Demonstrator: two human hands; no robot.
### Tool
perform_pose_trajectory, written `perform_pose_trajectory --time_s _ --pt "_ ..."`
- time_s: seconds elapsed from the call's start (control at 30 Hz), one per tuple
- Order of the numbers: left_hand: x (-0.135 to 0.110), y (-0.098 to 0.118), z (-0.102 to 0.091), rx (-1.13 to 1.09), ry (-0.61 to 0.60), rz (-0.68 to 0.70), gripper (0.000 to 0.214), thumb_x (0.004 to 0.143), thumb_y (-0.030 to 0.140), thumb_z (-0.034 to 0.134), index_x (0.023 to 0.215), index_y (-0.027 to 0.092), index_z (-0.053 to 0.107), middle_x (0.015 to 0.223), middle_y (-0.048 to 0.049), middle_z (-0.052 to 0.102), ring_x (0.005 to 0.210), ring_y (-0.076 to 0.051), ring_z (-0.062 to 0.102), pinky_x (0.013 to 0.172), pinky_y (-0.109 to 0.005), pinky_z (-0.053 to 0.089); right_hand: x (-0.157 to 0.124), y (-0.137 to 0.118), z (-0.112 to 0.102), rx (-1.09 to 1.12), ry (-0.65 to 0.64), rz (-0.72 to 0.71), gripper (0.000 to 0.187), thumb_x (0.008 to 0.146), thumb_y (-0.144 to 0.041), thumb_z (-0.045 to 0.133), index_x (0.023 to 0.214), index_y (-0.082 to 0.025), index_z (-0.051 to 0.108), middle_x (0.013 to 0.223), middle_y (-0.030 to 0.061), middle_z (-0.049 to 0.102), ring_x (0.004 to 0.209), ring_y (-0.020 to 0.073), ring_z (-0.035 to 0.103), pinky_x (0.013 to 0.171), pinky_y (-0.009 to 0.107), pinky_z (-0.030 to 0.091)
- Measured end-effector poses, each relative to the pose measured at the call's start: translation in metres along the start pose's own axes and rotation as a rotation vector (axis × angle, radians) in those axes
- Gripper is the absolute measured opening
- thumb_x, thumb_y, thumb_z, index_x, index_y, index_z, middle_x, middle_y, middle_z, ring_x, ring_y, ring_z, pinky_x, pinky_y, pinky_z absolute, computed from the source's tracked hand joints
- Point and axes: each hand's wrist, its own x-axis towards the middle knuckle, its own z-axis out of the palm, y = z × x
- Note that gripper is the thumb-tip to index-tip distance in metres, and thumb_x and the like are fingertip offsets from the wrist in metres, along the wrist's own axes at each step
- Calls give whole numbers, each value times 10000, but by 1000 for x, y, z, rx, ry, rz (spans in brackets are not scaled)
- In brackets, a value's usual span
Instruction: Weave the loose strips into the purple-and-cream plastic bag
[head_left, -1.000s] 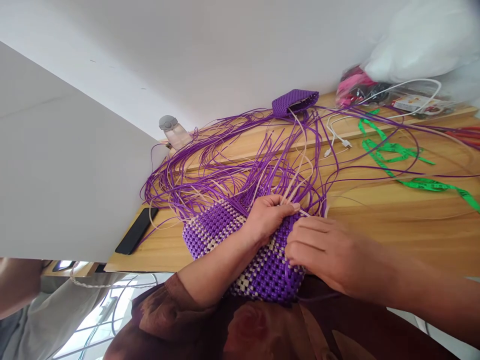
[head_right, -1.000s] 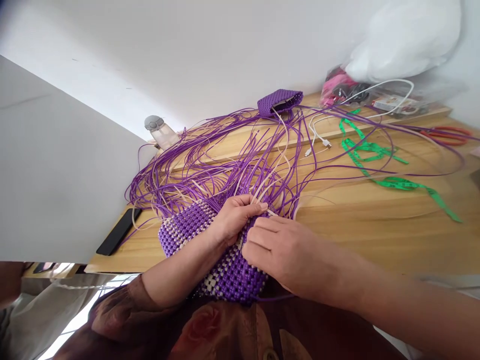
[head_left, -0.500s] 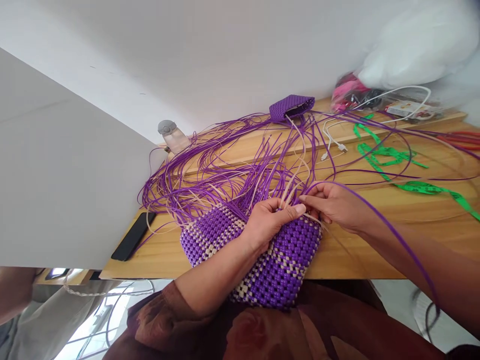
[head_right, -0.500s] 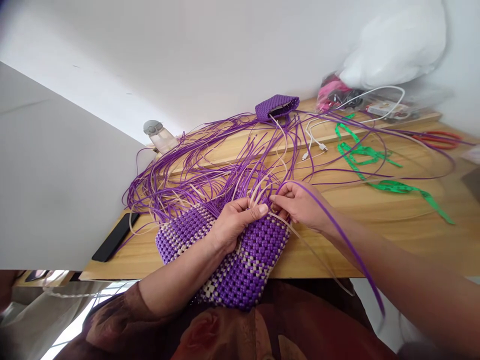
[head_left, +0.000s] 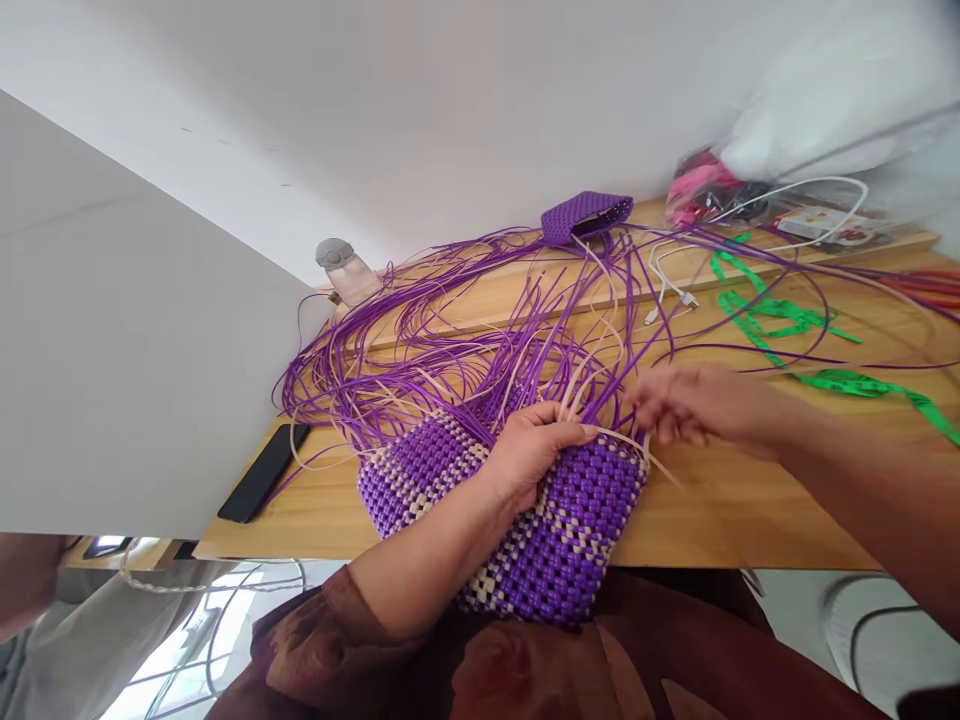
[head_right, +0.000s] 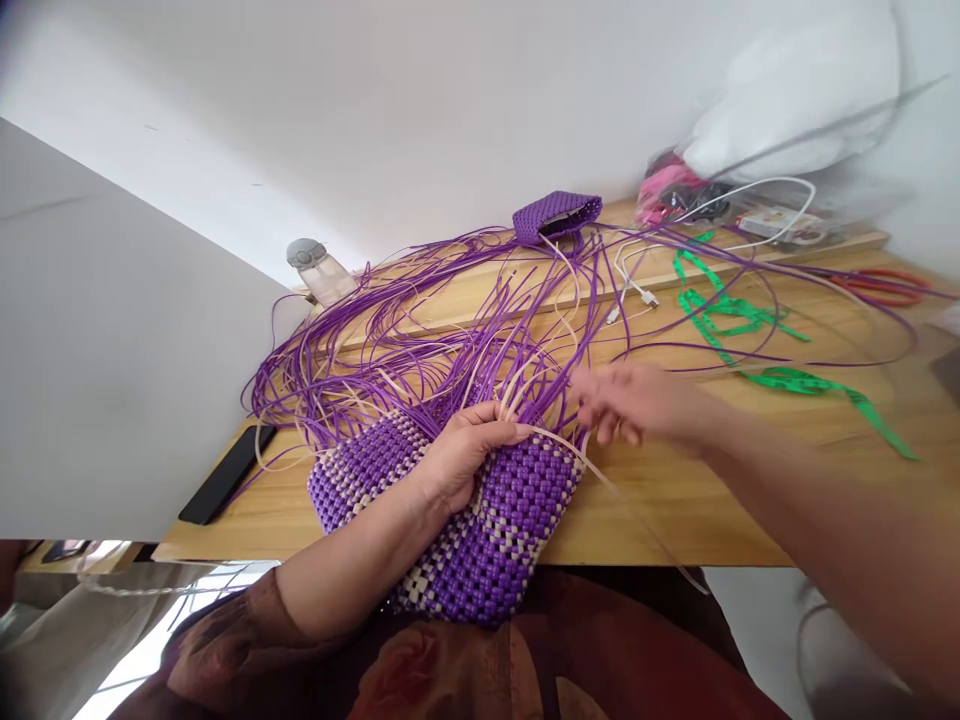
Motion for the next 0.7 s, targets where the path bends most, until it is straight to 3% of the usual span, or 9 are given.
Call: perform_pose_trajectory --time_s 0.03,0.07,0.17,0.3,0.43,0.5,0.6,0.7 --pt "1 0 0 -2 0 -6 332 512 275 865 593 156 565 565 22 593 511 -81 496 556 -233 353 -11 0 10 -16 -168 12 430 840 -588 651 761 -169 704 671 51 694 563 129 611 507 235 449" --pt "2 0 0 -3 1 -13 320 514 268 860 600 155 572 573 18 602 512 -83 500 559 -234 358 -22 -2 17 -27 -218 -3 389 853 -563 652 776 -183 689 688 32 680 613 137 607 556 245 473" --pt "2 0 0 -11 14 -40 288 515 241 850 618 151 596 579 8 621 505 -89 513 556 -236 365 -44 -12 27 -77 -171 -49 334 908 -517 597 806 -206 662 728 14 641 696 156 582 636 271 481" --pt "1 2 0 -18 26 -41 275 501 220 850 627 143 618 598 -7 643 531 -101 548 585 -243 396 -55 -28 27 -62 -250 -37 252 916 -448 591 831 -219 652 746 16 638 701 168 582 642 289 492" --pt "-1 3 1 -29 1 -39 294 496 230 864 626 147 615 599 -4 647 536 -104 550 596 -250 398 -51 -37 30 34 -57 -155 270 923 -456 587 819 -215 646 890 65 696 868 210 640 734 315 534" --pt "-1 3 1 -34 -11 -19 304 495 232 877 621 143 615 596 2 645 550 -98 552 618 -249 403 -43 -37 34 153 -24 -175 290 911 -485 604 833 -208 648 913 84 718 851 208 659 710 313 548" --pt "-2 2 1 -43 -7 6 303 489 231 884 623 136 629 626 -10 671 588 -100 574 654 -248 411 -31 -32 41 324 -16 -64 340 832 -524 694 819 -188 646 744 61 709 627 147 622 576 271 521" --pt "-3 2 0 -56 3 9 323 474 243 893 633 134 633 641 -19 687 594 -103 581 652 -246 411 -23 -24 46 426 16 94 414 692 -537 810 773 -165 648 628 33 676 545 120 590 523 243 492"
